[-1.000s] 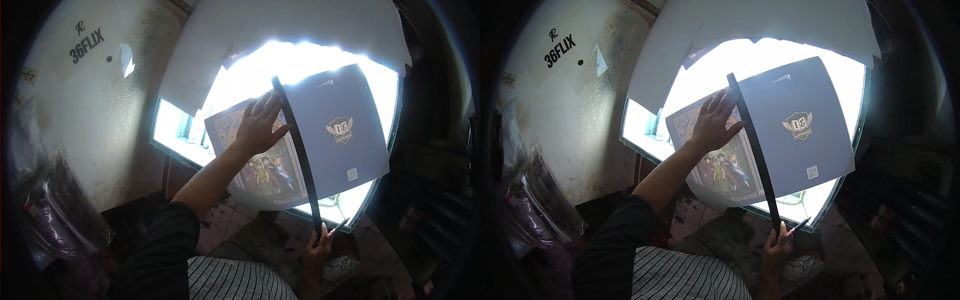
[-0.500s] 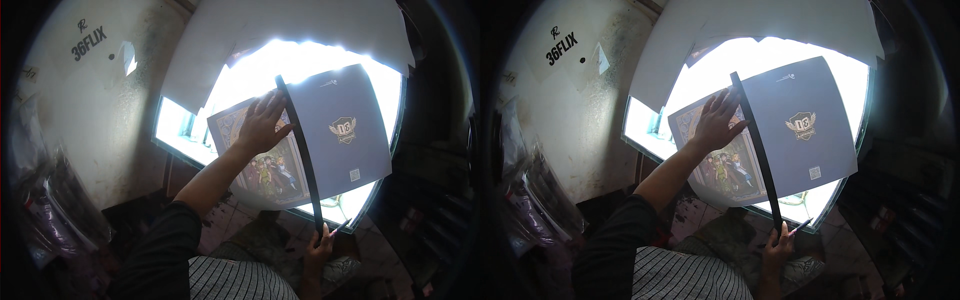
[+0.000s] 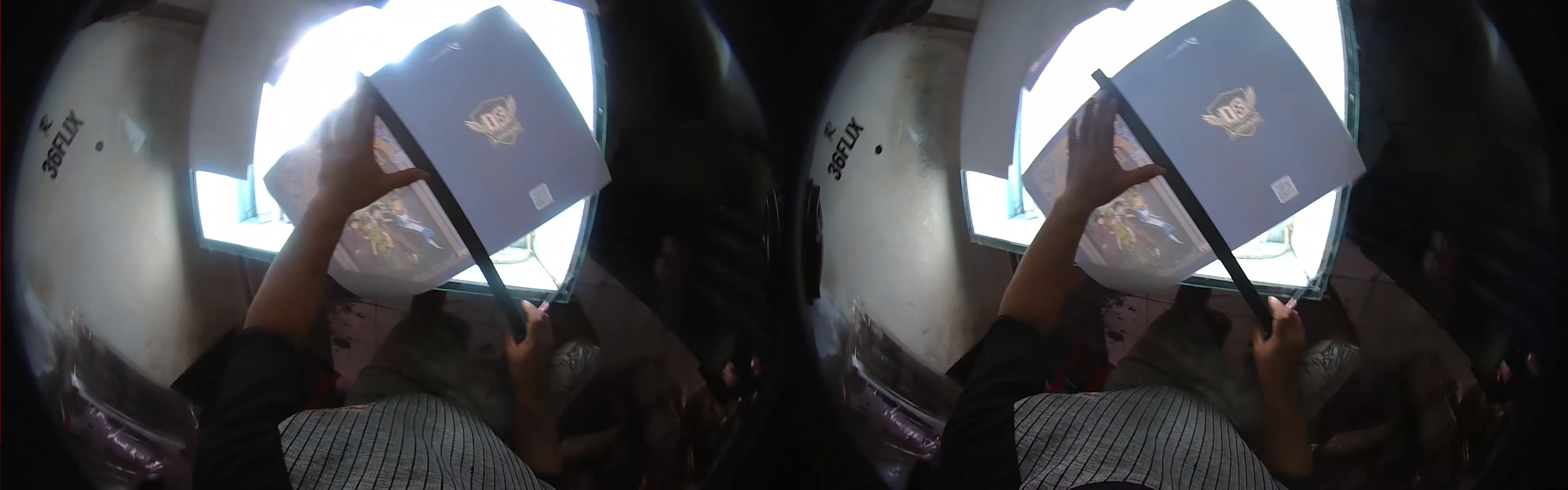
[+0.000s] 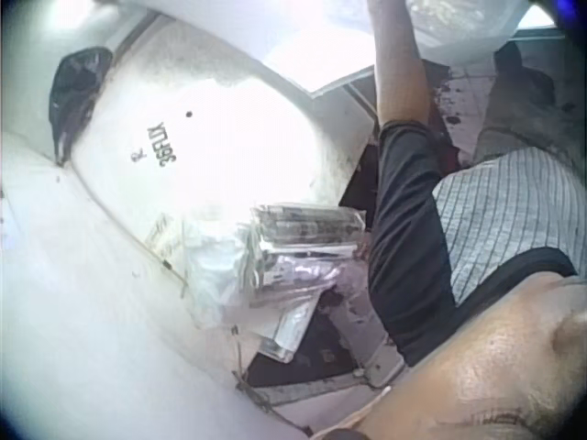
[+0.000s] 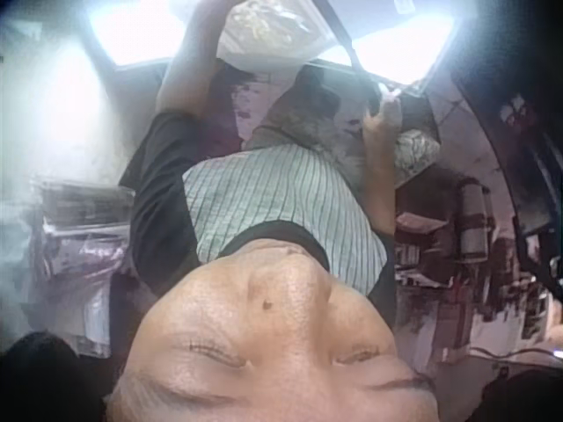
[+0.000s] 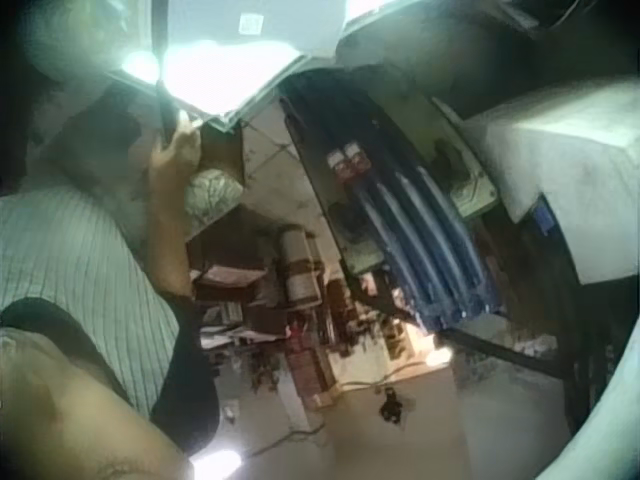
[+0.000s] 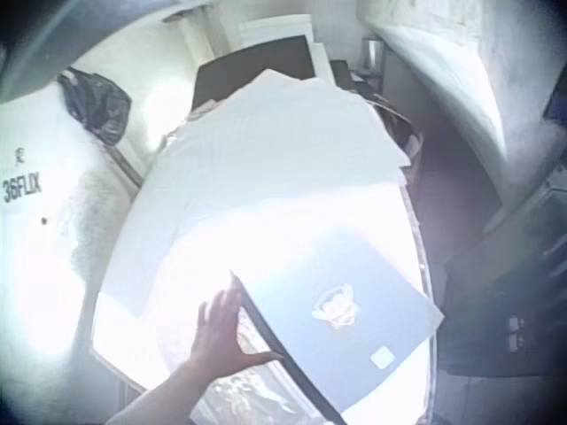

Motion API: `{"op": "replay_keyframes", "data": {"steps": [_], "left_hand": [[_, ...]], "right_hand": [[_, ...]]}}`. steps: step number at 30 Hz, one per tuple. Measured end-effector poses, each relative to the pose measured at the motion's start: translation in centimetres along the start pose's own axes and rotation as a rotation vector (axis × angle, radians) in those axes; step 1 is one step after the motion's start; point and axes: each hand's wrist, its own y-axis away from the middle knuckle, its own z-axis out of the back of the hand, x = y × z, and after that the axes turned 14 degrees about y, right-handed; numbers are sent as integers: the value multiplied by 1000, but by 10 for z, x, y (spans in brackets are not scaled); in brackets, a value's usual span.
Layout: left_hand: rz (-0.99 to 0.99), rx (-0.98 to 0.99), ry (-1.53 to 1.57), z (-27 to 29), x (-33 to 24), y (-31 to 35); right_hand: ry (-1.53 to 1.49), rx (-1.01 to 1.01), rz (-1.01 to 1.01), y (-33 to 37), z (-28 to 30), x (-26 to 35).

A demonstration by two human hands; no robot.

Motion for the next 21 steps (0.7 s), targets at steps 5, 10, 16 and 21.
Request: {"op": "replay_keyframes", "data": {"steps": [5, 10, 16, 21], "left_hand": [[92, 120, -37, -5, -11, -5], [83, 108, -84, -7, -7, -1], [47, 84, -117, -10, -3, 1], [87, 107, -116, -8, -6, 0]], "right_hand": [[-22, 27, 86, 8, -14, -11], [-102, 47, 17, 13, -13, -8], [-72, 7, 31, 11, -15, -9], [-59, 22, 30, 10, -12, -8]]}}
